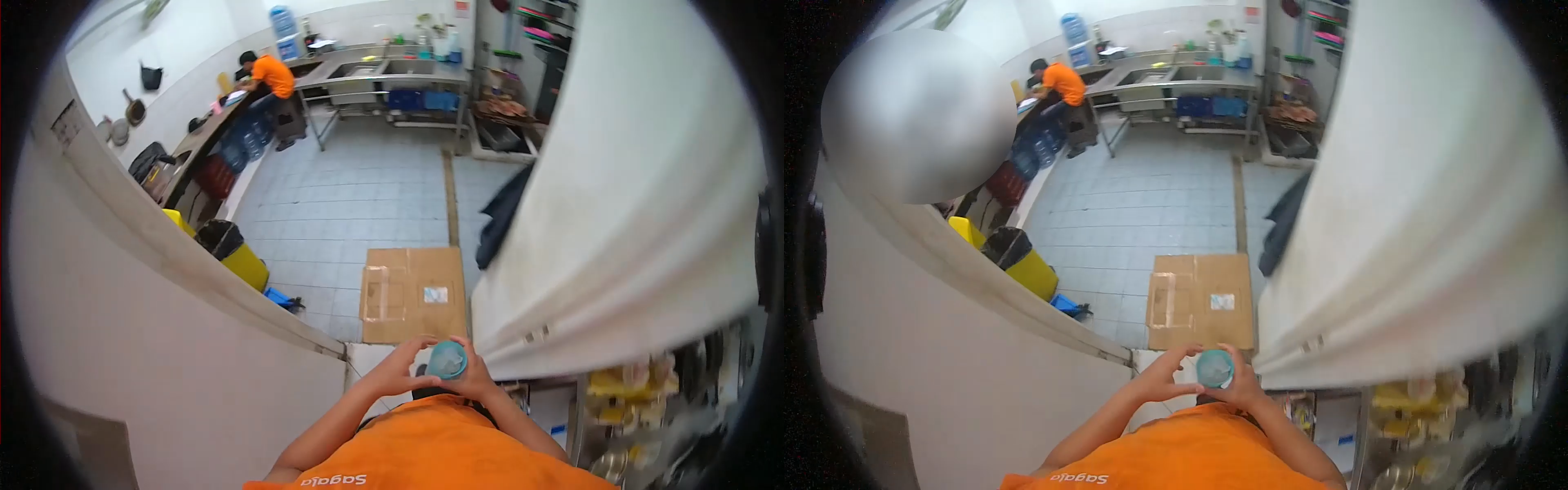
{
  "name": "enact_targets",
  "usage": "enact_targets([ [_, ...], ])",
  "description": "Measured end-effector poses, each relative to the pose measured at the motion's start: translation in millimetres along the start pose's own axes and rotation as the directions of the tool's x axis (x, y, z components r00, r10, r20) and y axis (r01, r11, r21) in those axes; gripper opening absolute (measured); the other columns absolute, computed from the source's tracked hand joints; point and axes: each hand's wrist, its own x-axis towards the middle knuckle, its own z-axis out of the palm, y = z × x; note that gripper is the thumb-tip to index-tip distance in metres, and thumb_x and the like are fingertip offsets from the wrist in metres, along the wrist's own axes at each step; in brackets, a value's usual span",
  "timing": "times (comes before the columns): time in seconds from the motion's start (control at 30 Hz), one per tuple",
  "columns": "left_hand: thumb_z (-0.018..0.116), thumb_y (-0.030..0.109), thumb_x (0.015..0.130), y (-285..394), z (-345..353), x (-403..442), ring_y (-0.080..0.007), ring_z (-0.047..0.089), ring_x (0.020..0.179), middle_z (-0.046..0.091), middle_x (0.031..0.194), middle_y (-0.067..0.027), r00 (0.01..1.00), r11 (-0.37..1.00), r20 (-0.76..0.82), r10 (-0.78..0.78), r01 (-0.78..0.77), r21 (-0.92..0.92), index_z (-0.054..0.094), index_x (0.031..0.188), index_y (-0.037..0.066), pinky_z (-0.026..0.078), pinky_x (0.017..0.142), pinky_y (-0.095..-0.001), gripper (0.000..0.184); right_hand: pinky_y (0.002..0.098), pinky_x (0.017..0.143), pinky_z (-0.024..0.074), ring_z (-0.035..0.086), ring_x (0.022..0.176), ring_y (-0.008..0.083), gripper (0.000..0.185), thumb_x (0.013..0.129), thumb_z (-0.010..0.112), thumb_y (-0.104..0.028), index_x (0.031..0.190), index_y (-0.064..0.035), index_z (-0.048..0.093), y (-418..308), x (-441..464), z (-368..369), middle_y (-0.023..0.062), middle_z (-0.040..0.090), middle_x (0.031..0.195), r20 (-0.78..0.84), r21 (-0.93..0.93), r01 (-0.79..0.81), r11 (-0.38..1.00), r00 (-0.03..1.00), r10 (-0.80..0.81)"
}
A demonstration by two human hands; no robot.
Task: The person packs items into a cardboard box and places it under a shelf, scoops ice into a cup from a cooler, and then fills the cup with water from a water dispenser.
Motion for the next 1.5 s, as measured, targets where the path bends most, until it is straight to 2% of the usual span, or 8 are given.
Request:
enact_targets([
  [0.13,0.074,0.032,0.091,-131,-79,30,-0.0235,0.059,0.115,0.063,0.124,-0.0095,0.881,0.900,-0.277,-0.383,0.288,-0.327,0.054,0.130,0.008,0.052,0.090,-0.0396,0.050,0.0420,0.094,0.0506,0.064,0.111,0.0320,0.084,0.069,0.091,-0.032,0.135,-0.0102,0.042,-6,151,-12,0.0126,0.063,0.117,0.028,-0.064,0.033,0.997,0.999,-0.031],
  [0.27,0.073,0.024,0.090,-321,-118,9,-0.0215,0.068,0.098,0.071,0.102,-0.0133,0.475,0.654,-0.472,-0.743,0.364,-0.663,0.063,0.109,0.001,0.054,0.085,-0.0358,0.031,0.0412,0.092,0.0515,0.065,0.107,0.0306,0.078,0.070,0.090,-0.030,0.130,-0.0102,0.044,-21,307,-14,0.0118,0.064,0.112,0.100,-0.071,0.142,0.987,0.986,-0.135],
  [0.33,0.077,0.027,0.084,-361,-141,1,-0.0237,0.070,0.093,0.073,0.097,-0.0151,0.399,0.667,-0.626,-0.670,0.694,-0.271,0.066,0.100,0.002,0.055,0.081,-0.0376,0.032,0.0406,0.091,0.0515,0.065,0.105,0.0286,0.077,0.070,0.090,-0.029,0.129,-0.0099,0.044,-29,376,-9,0.0123,0.064,0.113,0.067,-0.073,0.156,0.985,0.986,-0.151],
  [0.8,0.076,0.028,0.084,-540,-581,322,-0.0263,0.070,0.088,0.073,0.095,-0.0120,0.745,0.886,-0.526,-0.411,0.462,-0.037,0.067,0.107,0.004,0.056,0.080,-0.0383,0.035,0.0397,0.088,0.0501,0.062,0.099,0.0250,0.066,0.071,0.089,-0.027,0.121,-0.0070,0.051,-13,799,28,0.0087,0.062,0.105,-0.276,-0.119,0.095,0.988,0.953,-0.124],
  [1.07,0.075,0.030,0.086,-647,-789,421,-0.0248,0.070,0.091,0.072,0.099,-0.0138,0.622,0.877,-0.645,-0.445,0.448,-0.174,0.065,0.113,0.003,0.055,0.081,-0.0368,0.039,0.0403,0.084,0.0522,0.066,0.095,0.0257,0.063,0.067,0.090,-0.023,0.115,-0.0060,0.053,-1,1058,76,0.0103,0.066,0.101,-0.263,-0.077,0.031,0.997,0.964,-0.050],
  [1.2,0.075,0.026,0.085,-728,-812,330,-0.0216,0.070,0.088,0.072,0.101,-0.0151,0.323,0.586,-0.565,-0.759,0.717,-0.378,0.063,0.112,0.005,0.056,0.072,-0.0357,0.037,0.0409,0.082,0.0531,0.068,0.093,0.0309,0.067,0.065,0.092,-0.029,0.115,-0.0054,0.053,-22,1229,114,0.0143,0.068,0.101,-0.107,-0.160,0.150,0.976,0.980,-0.169],
  [1.3,0.069,0.018,0.086,-687,-857,278,-0.0170,0.069,0.074,0.070,0.091,-0.0092,-0.159,0.363,-0.433,-0.887,0.339,-0.868,0.060,0.112,0.011,0.053,0.058,-0.0332,0.028,0.0417,0.083,0.0536,0.068,0.094,0.0348,0.068,0.066,0.091,-0.032,0.117,-0.0057,0.053,-61,1345,158,0.0161,0.069,0.098,0.061,-0.155,0.219,0.963,0.975,-0.212],
  [1.5,0.058,0.031,0.094,-709,-900,206,-0.0175,0.059,0.061,0.065,0.084,-0.0032,-0.512,0.354,-0.222,-0.830,-0.174,-0.919,0.058,0.113,0.012,0.046,0.048,-0.0385,0.026,0.0416,0.085,0.0538,0.069,0.099,0.0341,0.066,0.068,0.090,-0.033,0.117,-0.0071,0.054,-163,1551,266,0.0156,0.069,0.104,0.415,-0.025,0.425,0.905,0.827,-0.378],
])
